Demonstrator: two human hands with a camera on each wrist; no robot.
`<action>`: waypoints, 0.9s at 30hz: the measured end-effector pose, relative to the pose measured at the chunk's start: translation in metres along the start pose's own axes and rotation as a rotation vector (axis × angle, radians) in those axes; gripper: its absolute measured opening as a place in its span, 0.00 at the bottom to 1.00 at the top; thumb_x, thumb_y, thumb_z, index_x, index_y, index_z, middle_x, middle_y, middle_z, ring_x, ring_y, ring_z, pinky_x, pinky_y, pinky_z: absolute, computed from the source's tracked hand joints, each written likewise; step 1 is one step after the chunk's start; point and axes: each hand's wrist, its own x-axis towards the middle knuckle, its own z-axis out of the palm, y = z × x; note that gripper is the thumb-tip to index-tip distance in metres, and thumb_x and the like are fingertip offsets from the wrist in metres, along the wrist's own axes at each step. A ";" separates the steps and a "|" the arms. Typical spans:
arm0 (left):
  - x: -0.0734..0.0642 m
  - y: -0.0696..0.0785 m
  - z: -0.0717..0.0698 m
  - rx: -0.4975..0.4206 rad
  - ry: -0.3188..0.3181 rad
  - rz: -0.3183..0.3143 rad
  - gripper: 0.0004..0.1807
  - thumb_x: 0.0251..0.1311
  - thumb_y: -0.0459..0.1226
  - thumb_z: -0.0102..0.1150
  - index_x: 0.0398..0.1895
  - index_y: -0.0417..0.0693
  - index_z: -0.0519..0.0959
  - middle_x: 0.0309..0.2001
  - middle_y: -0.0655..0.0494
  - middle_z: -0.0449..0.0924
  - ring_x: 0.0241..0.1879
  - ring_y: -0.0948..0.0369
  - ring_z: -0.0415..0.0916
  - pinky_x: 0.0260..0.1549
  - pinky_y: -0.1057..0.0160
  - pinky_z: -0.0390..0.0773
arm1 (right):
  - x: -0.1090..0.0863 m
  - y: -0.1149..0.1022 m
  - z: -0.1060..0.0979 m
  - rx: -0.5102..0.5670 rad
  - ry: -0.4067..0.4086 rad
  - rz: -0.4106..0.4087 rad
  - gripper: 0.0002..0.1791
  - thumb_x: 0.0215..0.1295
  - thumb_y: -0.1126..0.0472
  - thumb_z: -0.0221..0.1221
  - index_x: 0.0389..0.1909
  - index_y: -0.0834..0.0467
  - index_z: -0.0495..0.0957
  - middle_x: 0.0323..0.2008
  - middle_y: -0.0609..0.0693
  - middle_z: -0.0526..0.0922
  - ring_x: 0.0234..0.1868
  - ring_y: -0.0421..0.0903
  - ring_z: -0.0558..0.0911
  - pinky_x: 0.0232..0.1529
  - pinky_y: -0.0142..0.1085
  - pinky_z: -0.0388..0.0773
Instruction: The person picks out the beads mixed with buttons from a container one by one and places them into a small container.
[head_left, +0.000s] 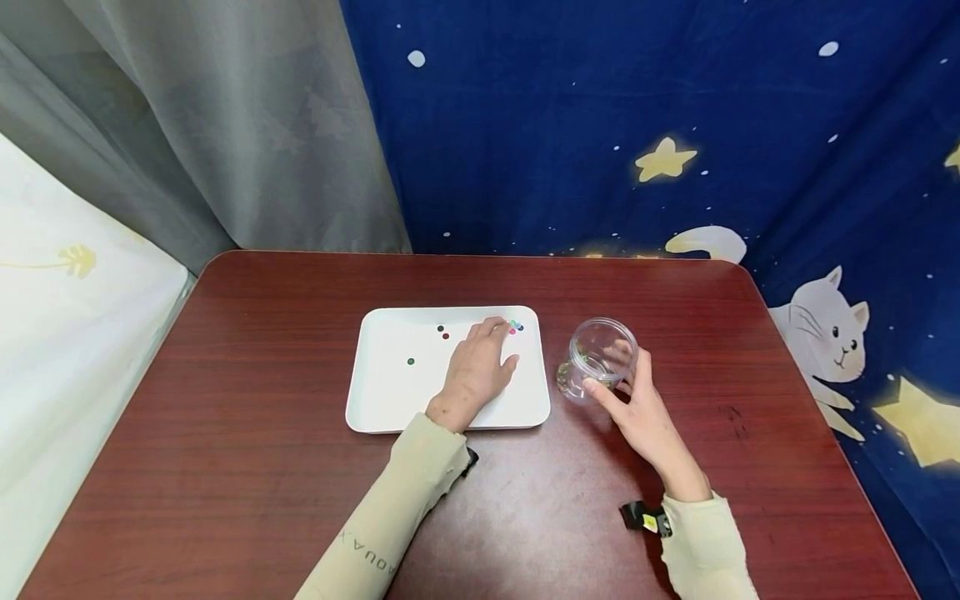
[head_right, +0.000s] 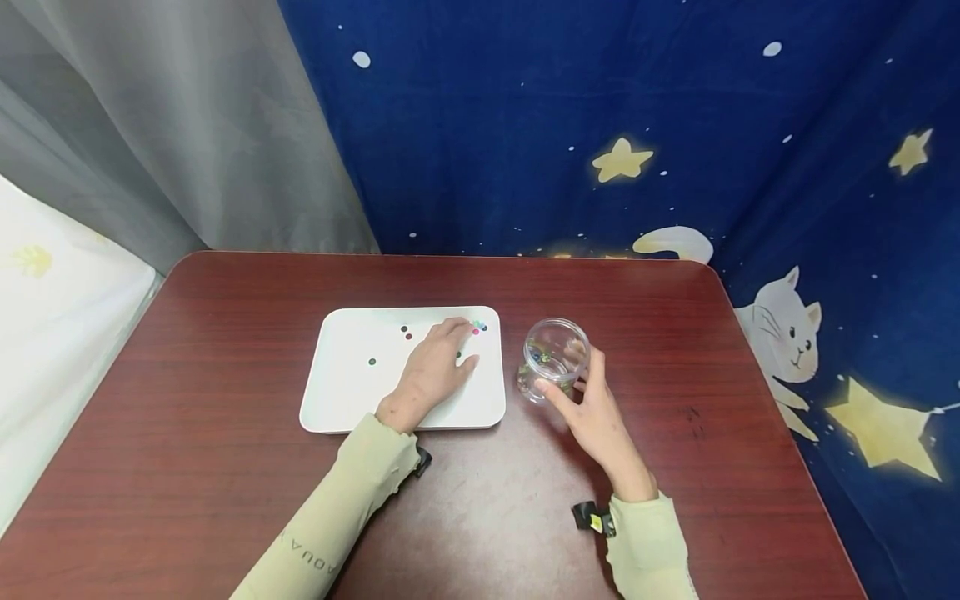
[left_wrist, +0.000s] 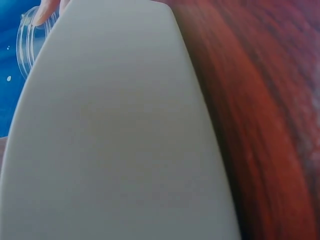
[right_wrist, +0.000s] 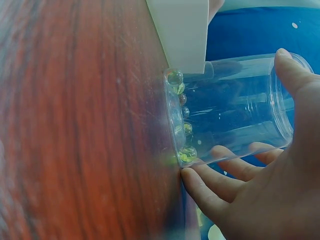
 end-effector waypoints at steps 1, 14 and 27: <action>0.001 0.000 0.000 -0.001 0.000 0.006 0.29 0.70 0.42 0.65 0.70 0.41 0.74 0.73 0.50 0.72 0.72 0.51 0.71 0.62 0.48 0.79 | 0.000 0.000 0.000 0.000 0.000 0.000 0.42 0.73 0.55 0.64 0.77 0.56 0.48 0.75 0.61 0.65 0.75 0.63 0.70 0.71 0.63 0.64; 0.005 0.005 0.001 0.031 -0.062 0.064 0.33 0.69 0.44 0.66 0.74 0.43 0.71 0.77 0.51 0.67 0.78 0.54 0.64 0.64 0.45 0.77 | 0.000 0.000 0.000 0.009 0.007 -0.010 0.42 0.73 0.56 0.64 0.77 0.57 0.49 0.74 0.61 0.66 0.75 0.63 0.70 0.70 0.62 0.65; 0.010 0.001 0.005 0.060 -0.028 0.053 0.30 0.68 0.43 0.67 0.69 0.41 0.75 0.71 0.49 0.70 0.69 0.52 0.72 0.56 0.49 0.81 | 0.000 -0.001 0.000 0.001 0.002 -0.003 0.43 0.73 0.55 0.64 0.77 0.56 0.48 0.75 0.61 0.65 0.74 0.64 0.70 0.70 0.63 0.65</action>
